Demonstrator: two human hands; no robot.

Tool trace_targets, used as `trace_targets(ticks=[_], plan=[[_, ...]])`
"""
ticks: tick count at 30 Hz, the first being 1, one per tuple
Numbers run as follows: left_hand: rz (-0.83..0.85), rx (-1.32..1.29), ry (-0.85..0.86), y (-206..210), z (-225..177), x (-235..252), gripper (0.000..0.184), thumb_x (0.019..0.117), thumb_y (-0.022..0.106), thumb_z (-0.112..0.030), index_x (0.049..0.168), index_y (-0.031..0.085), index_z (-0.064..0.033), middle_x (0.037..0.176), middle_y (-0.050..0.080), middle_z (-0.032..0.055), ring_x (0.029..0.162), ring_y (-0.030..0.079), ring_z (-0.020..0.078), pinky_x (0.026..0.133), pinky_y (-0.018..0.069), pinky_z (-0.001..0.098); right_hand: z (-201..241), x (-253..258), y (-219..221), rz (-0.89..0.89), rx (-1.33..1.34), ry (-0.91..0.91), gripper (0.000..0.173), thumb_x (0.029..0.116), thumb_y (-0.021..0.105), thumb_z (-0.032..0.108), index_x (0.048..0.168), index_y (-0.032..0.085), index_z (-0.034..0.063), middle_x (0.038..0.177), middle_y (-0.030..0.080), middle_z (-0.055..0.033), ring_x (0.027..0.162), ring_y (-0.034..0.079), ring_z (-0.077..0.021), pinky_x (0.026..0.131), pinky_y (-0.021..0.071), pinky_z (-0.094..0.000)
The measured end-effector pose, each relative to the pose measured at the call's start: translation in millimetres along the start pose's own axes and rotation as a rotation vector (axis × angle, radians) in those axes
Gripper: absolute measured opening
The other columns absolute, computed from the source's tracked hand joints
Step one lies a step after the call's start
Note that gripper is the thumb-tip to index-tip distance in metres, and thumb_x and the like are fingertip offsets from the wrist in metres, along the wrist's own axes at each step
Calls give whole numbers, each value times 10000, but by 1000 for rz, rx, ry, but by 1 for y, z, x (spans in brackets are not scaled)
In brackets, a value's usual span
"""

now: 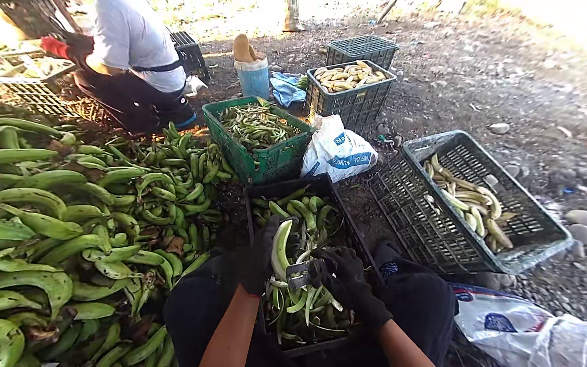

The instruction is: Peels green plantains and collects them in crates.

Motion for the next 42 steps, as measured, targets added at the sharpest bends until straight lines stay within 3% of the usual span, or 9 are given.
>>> trace_targets(ticks=[4, 11, 18, 23, 28, 32, 36, 39, 42], plan=[[-40, 40, -48, 1, 6, -2, 528, 1127, 229, -341, 1197, 604, 23, 839, 690, 128, 636, 665, 187, 562, 575, 306, 11, -6, -4, -31, -45, -20, 618, 873, 522, 668, 1249, 744, 231, 1211, 662, -242, 1159, 584, -499, 885, 443, -686], [-143, 386, 159, -3, 3, -5, 443, 1125, 298, -240, 1222, 614, 54, 1023, 673, 119, 917, 656, 122, 862, 561, 318, -14, 28, 18, 56, 80, 478, 518, 1029, 470, 507, 1292, 680, 112, 1263, 652, -223, 1224, 586, -419, 980, 467, -622], [-86, 9, -8, -22, 26, 3, 687, 1099, 146, -505, 1184, 636, -30, 761, 674, 104, 613, 653, 176, 568, 580, 325, -59, 51, -7, 28, 245, 463, 727, 985, 353, 741, 1147, 680, 113, 942, 676, -177, 876, 654, -370, 739, 498, -641], [-69, 1063, -235, -59, 33, 9, 429, 1053, 543, -369, 1258, 631, -2, 1061, 684, 159, 940, 668, 239, 882, 555, 433, -109, 39, -33, 496, -125, 502, 715, 991, 448, 691, 1059, 704, 26, 1048, 691, -231, 1031, 655, -412, 887, 470, -676], [272, 1789, -674, -44, 63, 15, 573, 1052, 475, -492, 1285, 608, 15, 1333, 593, 264, 1291, 543, 422, 1059, 400, 638, -130, -12, -10, 849, -372, 637, 876, 877, 508, 804, 1191, 692, 7, 1288, 638, -273, 1282, 550, -468, 1042, 361, -732], [301, 1087, -168, 67, 40, 80, 440, 1076, 484, -362, 1210, 637, 28, 1048, 674, 201, 912, 658, 287, 823, 548, 466, -95, -14, 17, 1012, -305, 499, 819, 914, 494, 766, 1130, 688, 0, 1214, 654, -266, 1213, 583, -448, 1038, 356, -711], [538, 266, -6, 231, -20, 103, 497, 1088, 276, -393, 1368, 510, -56, 1054, 694, 109, 916, 700, 219, 826, 607, 420, -90, 4, 11, 895, -186, 496, 802, 908, 532, 745, 1084, 690, -22, 1191, 658, -271, 1202, 588, -445, 1018, 373, -703], [483, 719, 123, 250, -23, 124, 477, 1108, 327, -414, 1430, 525, -124, 1129, 686, 80, 944, 694, 192, 829, 605, 397, -96, 16, -15, 741, -66, 512, 722, 954, 538, 669, 1103, 677, -23, 1194, 655, -267, 1201, 590, -444, 987, 406, -702], [393, 1595, 264, 197, 23, 161, 536, 1102, 349, -447, 1491, 490, -106, 1328, 623, 222, 1184, 626, 404, 990, 477, 636, -103, 26, -61, 505, 86, 466, 520, 1041, 527, 458, 1179, 666, -23, 1229, 655, -254, 1207, 602, -413, 1011, 430, -649]])
Point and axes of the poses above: each hand's wrist, its own x-axis towards the middle knuckle, its own y-axis out of the palm, z = x × y, the point moved 9 cm from there along x, towards the middle knuckle
